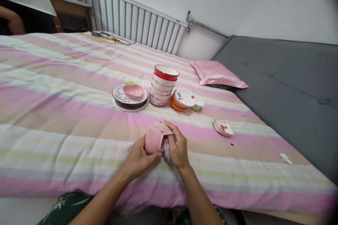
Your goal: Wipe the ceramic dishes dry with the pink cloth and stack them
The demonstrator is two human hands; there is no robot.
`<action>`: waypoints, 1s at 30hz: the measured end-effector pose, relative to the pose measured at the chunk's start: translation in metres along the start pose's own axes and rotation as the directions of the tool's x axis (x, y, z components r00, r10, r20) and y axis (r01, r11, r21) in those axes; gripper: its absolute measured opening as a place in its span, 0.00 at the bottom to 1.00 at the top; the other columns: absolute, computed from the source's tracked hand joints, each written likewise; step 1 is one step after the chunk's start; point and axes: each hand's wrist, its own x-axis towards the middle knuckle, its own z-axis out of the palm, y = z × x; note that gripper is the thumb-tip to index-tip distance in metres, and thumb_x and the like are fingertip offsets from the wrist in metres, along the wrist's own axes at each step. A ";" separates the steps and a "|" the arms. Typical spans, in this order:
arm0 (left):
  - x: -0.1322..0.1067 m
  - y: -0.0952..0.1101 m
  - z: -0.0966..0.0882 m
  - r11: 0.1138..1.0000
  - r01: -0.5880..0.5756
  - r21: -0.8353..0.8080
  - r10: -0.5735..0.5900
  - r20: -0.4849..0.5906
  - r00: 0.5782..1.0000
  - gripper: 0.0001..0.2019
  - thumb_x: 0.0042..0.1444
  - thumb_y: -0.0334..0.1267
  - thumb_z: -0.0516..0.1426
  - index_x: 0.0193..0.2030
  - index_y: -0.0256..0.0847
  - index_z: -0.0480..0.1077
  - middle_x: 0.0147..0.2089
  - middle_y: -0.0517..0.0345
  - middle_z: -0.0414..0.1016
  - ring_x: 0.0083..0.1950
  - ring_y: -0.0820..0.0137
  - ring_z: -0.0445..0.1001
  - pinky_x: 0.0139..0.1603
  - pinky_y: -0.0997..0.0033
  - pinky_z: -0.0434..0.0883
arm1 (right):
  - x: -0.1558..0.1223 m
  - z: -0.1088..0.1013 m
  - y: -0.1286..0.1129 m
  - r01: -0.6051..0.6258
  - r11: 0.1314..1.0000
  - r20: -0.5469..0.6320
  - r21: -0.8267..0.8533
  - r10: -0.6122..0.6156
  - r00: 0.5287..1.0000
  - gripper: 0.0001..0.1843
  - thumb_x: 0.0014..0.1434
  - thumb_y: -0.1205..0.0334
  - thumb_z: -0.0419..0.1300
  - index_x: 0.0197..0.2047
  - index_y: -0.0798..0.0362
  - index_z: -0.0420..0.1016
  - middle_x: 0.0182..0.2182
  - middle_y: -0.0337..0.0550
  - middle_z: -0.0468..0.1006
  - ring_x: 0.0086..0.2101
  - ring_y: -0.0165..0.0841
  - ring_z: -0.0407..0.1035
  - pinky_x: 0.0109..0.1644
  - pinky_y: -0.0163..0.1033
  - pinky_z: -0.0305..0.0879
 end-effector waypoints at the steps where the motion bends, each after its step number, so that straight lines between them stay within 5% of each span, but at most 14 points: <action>1: -0.001 0.003 -0.003 0.999 -0.030 -0.015 0.031 0.012 0.999 0.29 0.38 0.34 0.65 0.51 0.37 0.68 0.48 0.50 0.76 0.47 0.56 0.73 0.45 0.64 0.71 | 0.000 0.002 -0.002 0.031 0.999 0.048 0.008 -0.032 0.998 0.19 0.62 0.67 0.46 0.53 0.53 0.70 0.55 0.46 0.71 0.56 0.34 0.63 0.63 0.43 0.56; 7: -0.013 0.019 -0.024 0.991 0.016 -0.131 0.005 0.161 0.987 0.28 0.38 0.34 0.64 0.51 0.40 0.69 0.42 0.54 0.77 0.40 0.60 0.73 0.37 0.67 0.72 | -0.018 0.005 -0.018 0.141 0.989 0.215 0.039 -0.146 0.966 0.22 0.63 0.67 0.45 0.58 0.51 0.67 0.58 0.43 0.68 0.59 0.34 0.60 0.64 0.45 0.55; 13: -0.007 0.009 -0.017 0.991 0.024 -0.134 -0.009 0.113 0.994 0.22 0.39 0.33 0.59 0.46 0.37 0.70 0.35 0.57 0.76 0.35 0.64 0.73 0.34 0.70 0.70 | -0.034 0.004 -0.035 0.330 0.938 0.310 -0.104 -0.285 0.907 0.23 0.64 0.65 0.47 0.61 0.50 0.63 0.63 0.42 0.60 0.64 0.37 0.49 0.67 0.52 0.49; 17: -0.001 -0.003 -0.007 0.999 -0.036 -0.016 0.037 0.056 0.998 0.12 0.37 0.34 0.59 0.33 0.37 0.70 0.29 0.59 0.74 0.31 0.66 0.71 0.33 0.69 0.69 | -0.036 0.008 -0.033 0.426 0.877 0.327 -0.222 -0.345 0.880 0.22 0.64 0.63 0.49 0.61 0.52 0.64 0.63 0.43 0.61 0.65 0.39 0.46 0.67 0.53 0.48; 23: 0.002 -0.010 0.008 0.990 -0.068 0.120 0.059 0.082 0.995 0.13 0.40 0.33 0.59 0.36 0.37 0.71 0.34 0.57 0.76 0.34 0.65 0.71 0.35 0.69 0.69 | -0.027 0.004 -0.016 0.243 0.922 0.226 -0.301 -0.178 0.958 0.25 0.67 0.61 0.45 0.66 0.47 0.54 0.66 0.42 0.55 0.65 0.38 0.46 0.67 0.52 0.48; 30: 0.004 -0.010 0.011 0.969 -0.094 0.228 0.074 0.095 0.993 0.08 0.49 0.38 0.56 0.34 0.39 0.73 0.31 0.59 0.76 0.32 0.66 0.69 0.34 0.71 0.64 | -0.006 0.000 0.012 0.018 0.999 0.038 -0.051 -0.016 0.999 0.24 0.68 0.57 0.40 0.63 0.51 0.60 0.61 0.48 0.64 0.61 0.34 0.56 0.65 0.48 0.53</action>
